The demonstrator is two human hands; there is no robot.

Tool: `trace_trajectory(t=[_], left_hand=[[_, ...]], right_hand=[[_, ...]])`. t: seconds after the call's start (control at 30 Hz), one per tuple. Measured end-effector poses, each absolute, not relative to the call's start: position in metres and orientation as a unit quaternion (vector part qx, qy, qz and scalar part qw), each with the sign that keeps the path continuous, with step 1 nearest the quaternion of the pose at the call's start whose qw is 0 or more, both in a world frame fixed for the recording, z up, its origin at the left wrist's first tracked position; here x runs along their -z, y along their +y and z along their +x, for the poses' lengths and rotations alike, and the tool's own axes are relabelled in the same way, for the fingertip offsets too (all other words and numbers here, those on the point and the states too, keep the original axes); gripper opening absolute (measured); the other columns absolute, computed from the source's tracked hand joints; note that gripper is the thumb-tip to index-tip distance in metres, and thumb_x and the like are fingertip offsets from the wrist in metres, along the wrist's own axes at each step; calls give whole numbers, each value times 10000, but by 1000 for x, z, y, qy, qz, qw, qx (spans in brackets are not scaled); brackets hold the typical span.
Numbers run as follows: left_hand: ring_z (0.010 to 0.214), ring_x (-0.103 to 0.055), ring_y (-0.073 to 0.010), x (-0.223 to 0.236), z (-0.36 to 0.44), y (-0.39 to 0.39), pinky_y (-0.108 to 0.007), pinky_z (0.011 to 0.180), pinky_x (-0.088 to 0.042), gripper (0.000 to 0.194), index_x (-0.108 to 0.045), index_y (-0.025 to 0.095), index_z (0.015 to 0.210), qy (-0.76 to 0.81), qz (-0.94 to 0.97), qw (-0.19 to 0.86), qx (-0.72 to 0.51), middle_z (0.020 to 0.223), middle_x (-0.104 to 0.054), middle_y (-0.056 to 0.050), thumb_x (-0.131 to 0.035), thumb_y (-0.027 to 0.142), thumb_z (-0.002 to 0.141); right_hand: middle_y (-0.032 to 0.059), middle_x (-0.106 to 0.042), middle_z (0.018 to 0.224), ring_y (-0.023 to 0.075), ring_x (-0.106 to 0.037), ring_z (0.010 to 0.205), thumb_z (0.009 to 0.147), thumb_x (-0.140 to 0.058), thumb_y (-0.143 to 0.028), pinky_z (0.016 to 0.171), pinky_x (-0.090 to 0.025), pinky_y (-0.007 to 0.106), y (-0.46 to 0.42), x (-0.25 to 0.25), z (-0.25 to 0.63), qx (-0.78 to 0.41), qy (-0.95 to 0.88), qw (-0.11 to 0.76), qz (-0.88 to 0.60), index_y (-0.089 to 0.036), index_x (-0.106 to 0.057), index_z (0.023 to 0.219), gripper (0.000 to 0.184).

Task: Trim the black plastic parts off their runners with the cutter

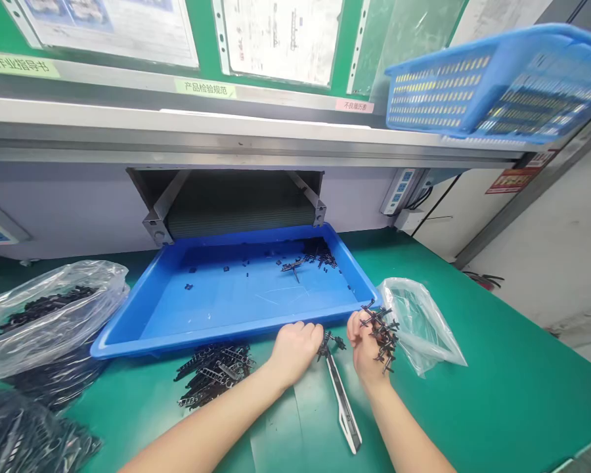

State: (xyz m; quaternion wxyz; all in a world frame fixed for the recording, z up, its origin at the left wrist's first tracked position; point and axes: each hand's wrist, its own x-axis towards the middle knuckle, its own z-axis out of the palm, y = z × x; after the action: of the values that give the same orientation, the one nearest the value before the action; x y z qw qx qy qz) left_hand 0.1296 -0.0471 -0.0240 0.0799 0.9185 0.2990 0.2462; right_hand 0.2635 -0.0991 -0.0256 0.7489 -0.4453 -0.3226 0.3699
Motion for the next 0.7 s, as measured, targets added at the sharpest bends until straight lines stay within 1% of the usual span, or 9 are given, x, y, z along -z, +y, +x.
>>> trace_trajectory(t=[0.03, 0.1, 0.17, 0.27, 0.37, 0.47, 0.57, 0.63, 0.7], left_hand=[[589, -541, -217, 21, 129, -49, -266, 513, -361, 296, -633, 120, 795, 297, 919, 66, -252, 621, -600, -101, -386, -19, 709], [593, -552, -214, 12, 119, -55, -267, 514, -363, 307, -637, 124, 825, 293, 918, 41, -265, 655, -620, -104, -374, -1, 727], [619, -573, -206, 3, 103, -61, -264, 532, -381, 310, -634, 146, 892, 293, 909, 19, -296, 711, -642, -96, -374, 35, 765], [624, -592, -176, -6, 79, -71, -241, 569, -411, 229, -630, 179, 902, 310, 855, -9, -415, 714, -650, -66, -449, 85, 796], [647, -605, -172, -7, 66, -78, -244, 645, -440, 180, -631, 202, 897, 351, 775, 21, -525, 729, -655, -50, -570, 101, 761], [665, -610, -191, -1, 64, -84, -275, 677, -448, 198, -643, 226, 892, 377, 725, 78, -572, 742, -661, -49, -628, 114, 730], [620, -604, -182, 5, 65, -87, -266, 611, -445, 245, -641, 219, 911, 347, 739, 101, -569, 708, -661, -50, -612, 71, 718], [606, -600, -179, 8, 64, -87, -263, 589, -438, 268, -639, 209, 922, 332, 752, 104, -559, 699, -661, -56, -593, 49, 712], [614, -598, -183, 8, 62, -85, -268, 593, -429, 256, -643, 208, 912, 335, 754, 122, -552, 704, -661, -62, -586, 56, 714]], right_hand=[[-62, -399, 548, 56, -352, 452, 825, -535, -387, 424, -294, 181, -98, 22, 263, -332, -319, 770, -442, -146, -438, 591, 349], [-59, -397, 544, 60, -338, 447, 784, -567, -399, 409, -248, 193, -98, 14, 262, -272, -302, 805, -433, -163, -405, 556, 366], [-47, -442, 581, 68, -360, 456, 753, -583, -406, 420, -261, 212, -98, 8, 261, -243, -277, 826, -427, -180, -416, 561, 341], [-34, -487, 603, 78, -400, 472, 721, -598, -438, 454, -314, 224, -100, 1, 256, -256, -244, 836, -419, -196, -434, 553, 337], [-11, -522, 581, 92, -418, 457, 714, -621, -440, 414, -304, 225, -104, 0, 238, -357, -240, 799, -421, -199, -532, 611, 276], [3, -530, 542, 92, -391, 405, 694, -662, -409, 360, -270, 220, -110, 8, 212, -498, -251, 720, -413, -177, -616, 720, 238], [18, -549, 569, 90, -420, 423, 606, -726, -455, 362, -295, 205, -114, 18, 196, -607, -248, 644, -393, -157, -628, 717, 333], [36, -573, 630, 106, -475, 483, 551, -749, -500, 382, -321, 198, -115, 22, 194, -650, -237, 612, -383, -155, -627, 742, 412], [28, -568, 645, 95, -469, 487, 532, -757, -516, 379, -300, 179, -114, 25, 198, -673, -222, 596, -377, -165, -613, 772, 449]])
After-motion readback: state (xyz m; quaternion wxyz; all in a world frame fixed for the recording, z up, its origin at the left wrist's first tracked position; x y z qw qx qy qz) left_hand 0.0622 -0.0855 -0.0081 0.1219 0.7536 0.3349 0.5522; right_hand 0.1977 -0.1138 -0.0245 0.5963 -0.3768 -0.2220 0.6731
